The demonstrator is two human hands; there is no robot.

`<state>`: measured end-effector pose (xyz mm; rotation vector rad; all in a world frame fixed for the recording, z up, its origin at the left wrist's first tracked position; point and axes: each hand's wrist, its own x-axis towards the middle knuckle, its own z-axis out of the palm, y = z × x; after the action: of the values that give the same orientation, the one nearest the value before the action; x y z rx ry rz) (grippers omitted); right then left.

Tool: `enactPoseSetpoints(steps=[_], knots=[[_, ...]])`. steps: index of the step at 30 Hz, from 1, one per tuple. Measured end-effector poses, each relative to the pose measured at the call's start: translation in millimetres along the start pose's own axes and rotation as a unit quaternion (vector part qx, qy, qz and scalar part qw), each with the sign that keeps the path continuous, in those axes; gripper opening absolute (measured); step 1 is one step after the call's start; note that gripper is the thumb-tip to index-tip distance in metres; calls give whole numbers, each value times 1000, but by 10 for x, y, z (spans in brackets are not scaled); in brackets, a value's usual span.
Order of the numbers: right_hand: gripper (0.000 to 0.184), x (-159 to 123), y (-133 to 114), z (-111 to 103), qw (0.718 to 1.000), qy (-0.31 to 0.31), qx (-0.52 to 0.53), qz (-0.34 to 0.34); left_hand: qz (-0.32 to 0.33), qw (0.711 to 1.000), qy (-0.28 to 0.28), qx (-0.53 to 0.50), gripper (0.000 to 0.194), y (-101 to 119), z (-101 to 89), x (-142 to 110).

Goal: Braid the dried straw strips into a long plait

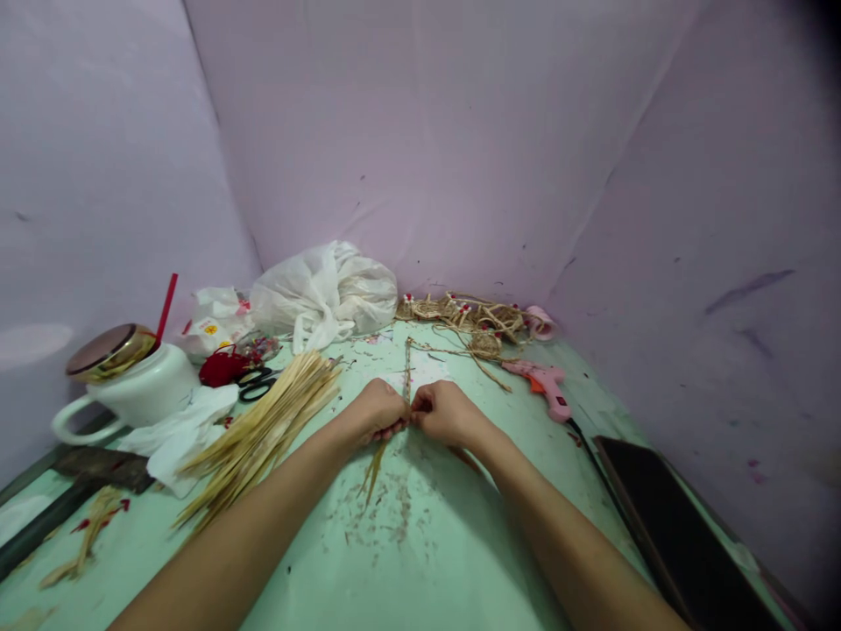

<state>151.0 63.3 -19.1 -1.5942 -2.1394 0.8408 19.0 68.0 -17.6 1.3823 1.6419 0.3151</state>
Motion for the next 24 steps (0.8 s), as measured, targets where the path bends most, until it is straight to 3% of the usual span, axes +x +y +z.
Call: enactPoseSetpoints(steps=[5,12,15,19,20,24], knots=[[13,-150,-256,-54,988,21,-140,59,-17,999,9,-51,16,15,43,-20],[15,-226,-402,6,988,11,-153,7,7,983,-60,-175,9,-37,-60,-9],[14,-171,-320,-59,996,-9,-86,9,54,981,-87,-162,6,-81,-124,15],[21,-70,-193,-130,993,95,28,64,90,976,-123,-159,8,-110,-184,43],[20,-52,-177,-119,990,94,68,84,92,974,-129,-160,9,-115,-190,49],[12,-22,-173,1,949,-44,272,156,93,974,-129,-160,9,-127,-190,59]])
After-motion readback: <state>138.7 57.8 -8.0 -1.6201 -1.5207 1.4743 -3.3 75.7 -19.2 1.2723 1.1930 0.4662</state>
